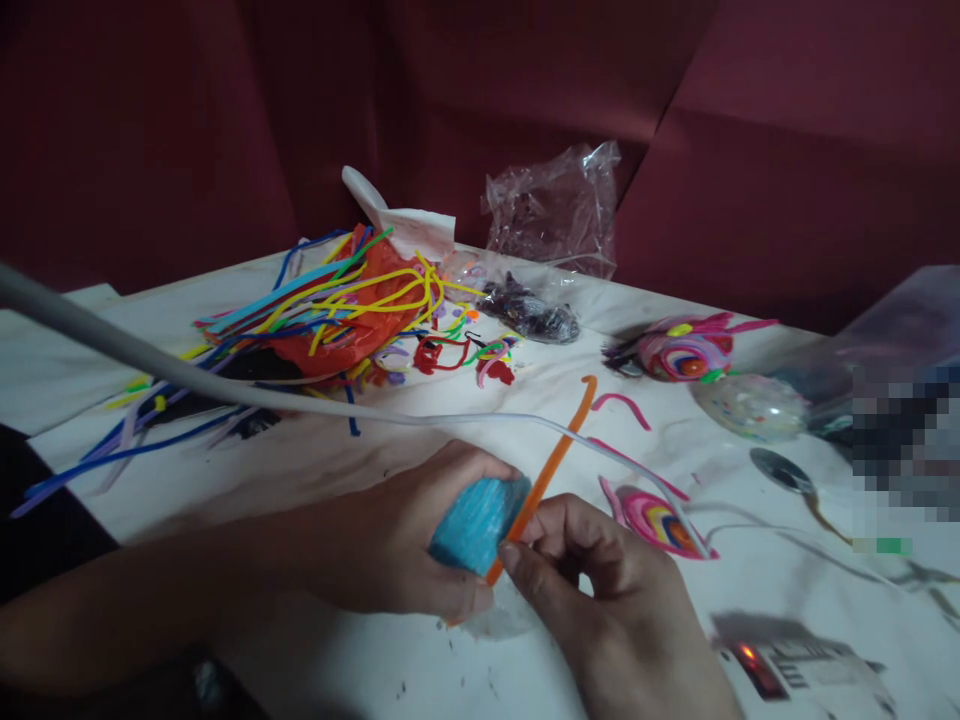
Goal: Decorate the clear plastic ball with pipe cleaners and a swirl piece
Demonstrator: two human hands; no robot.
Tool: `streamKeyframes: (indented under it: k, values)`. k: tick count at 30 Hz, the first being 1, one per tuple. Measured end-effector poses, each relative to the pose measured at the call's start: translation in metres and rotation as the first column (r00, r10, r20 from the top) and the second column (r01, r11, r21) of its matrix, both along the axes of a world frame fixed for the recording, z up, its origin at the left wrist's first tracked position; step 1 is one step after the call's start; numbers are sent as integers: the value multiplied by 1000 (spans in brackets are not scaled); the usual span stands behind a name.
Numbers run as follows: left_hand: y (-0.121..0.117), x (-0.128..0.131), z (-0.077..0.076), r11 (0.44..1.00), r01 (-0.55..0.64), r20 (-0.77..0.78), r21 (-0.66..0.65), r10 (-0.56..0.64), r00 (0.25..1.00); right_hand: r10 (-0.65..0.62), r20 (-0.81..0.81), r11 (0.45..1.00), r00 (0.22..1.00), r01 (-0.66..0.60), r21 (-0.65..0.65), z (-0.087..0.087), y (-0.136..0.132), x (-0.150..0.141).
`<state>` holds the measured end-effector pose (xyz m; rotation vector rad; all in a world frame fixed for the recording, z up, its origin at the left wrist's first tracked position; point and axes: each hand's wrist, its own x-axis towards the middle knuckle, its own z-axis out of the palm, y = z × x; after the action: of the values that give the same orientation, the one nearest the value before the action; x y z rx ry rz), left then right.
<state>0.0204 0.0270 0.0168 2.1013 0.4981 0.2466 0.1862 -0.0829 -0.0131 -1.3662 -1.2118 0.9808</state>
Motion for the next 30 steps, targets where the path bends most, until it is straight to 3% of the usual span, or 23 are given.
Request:
streamKeyframes:
  k: [5, 9, 15, 21, 27, 30]
  values:
    - [0, 0, -2, 1000, 7, -8, 11, -7, 1000, 57, -109, 998, 992, -60, -28, 1, 5, 1]
    - [-1, 1, -3, 999, -31, -8, -16, 31, 999, 96, -65, 995, 993, -97, -14, 2, 8, 2]
    - [0, 0, 2, 994, -75, -32, -85, 72, 997, 16, -43, 1000, 999, -15, 16, 4, 12, -3]
    - [2, 1, 2, 993, -91, -48, -82, 87, 995, 13, -13, 1000, 1000, -12, 16, 7, 12, -7]
    - [2, 1, 4, 989, -119, -64, -90, 113, 992, 136, -40, 990, 990, -137, -23, 3, 17, -2]
    - [4, 1, 6, 989, -111, -68, -102, 104, 992, 144, -33, 988, 989, -142, 57, 7, 17, -1]
